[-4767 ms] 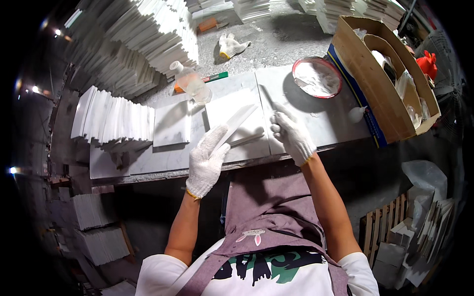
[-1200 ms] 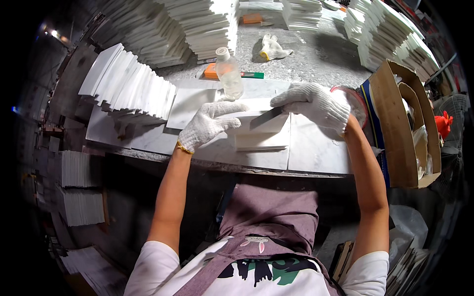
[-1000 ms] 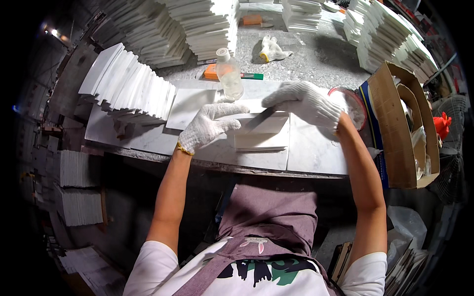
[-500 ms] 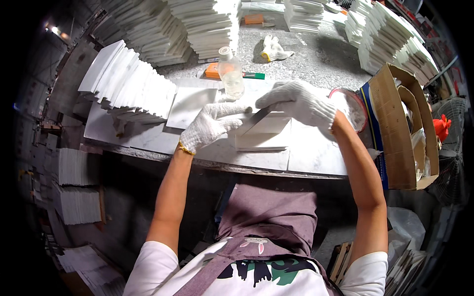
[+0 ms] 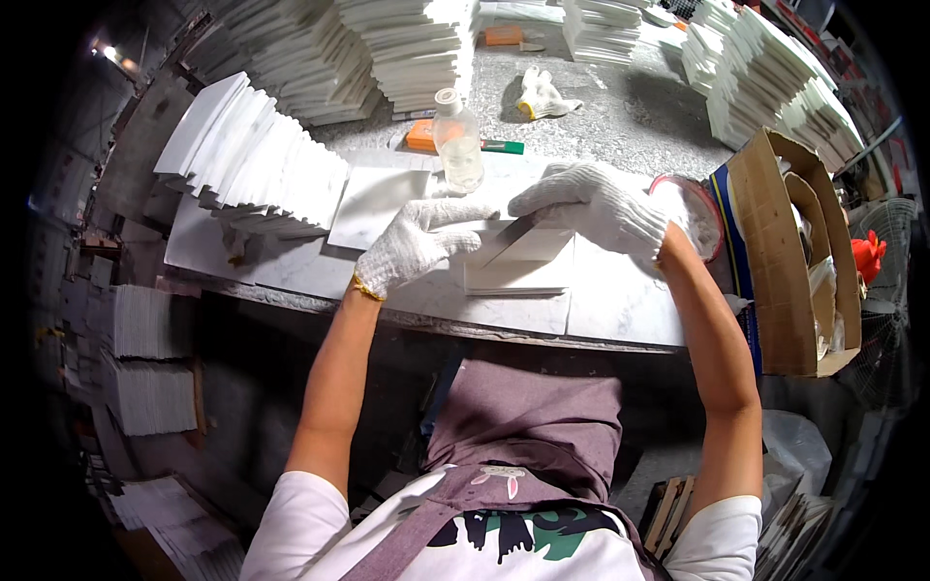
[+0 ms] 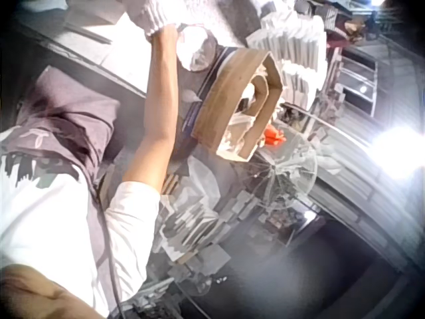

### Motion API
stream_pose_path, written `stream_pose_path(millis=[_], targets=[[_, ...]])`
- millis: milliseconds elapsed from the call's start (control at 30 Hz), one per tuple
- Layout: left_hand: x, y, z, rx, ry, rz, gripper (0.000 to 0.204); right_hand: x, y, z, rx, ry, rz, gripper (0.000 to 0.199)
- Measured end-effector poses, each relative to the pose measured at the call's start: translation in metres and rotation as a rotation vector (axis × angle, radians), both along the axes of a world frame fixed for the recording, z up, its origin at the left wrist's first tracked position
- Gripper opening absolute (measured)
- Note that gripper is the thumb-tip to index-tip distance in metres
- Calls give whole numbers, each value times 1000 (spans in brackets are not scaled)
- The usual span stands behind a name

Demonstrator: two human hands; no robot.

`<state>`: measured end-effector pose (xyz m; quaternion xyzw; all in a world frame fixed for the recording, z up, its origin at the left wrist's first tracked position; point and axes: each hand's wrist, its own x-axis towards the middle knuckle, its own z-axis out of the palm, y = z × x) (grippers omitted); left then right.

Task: The person scrapes the edges of white rectangular tiles with a metal tool, then stacks them on a table. The person handles tiles one at a time, rotating them to scrape different sides before stacking.

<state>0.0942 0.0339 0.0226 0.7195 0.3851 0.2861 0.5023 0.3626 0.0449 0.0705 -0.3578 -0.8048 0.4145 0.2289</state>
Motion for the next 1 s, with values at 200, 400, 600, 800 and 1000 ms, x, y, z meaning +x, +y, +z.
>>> stream_pose_path(millis=[200, 400, 600, 800, 1000], targets=[[1, 0, 5, -8, 24, -8, 39, 27, -1, -2, 62, -29, 31, 23], [4, -1, 10, -69, 18, 44, 36, 26, -10, -6, -89, 78, -100, 26], [5, -2, 10, -118, -17, 69, 37, 28, -13, -5, -76, 105, -112, 27], [3, -7, -7, -76, -177, 229, 37, 62, -52, -7, -56, 116, -418, 25], [-2, -15, -49, -224, -297, 413, 33, 89, -129, -100, -406, 929, -702, 55]])
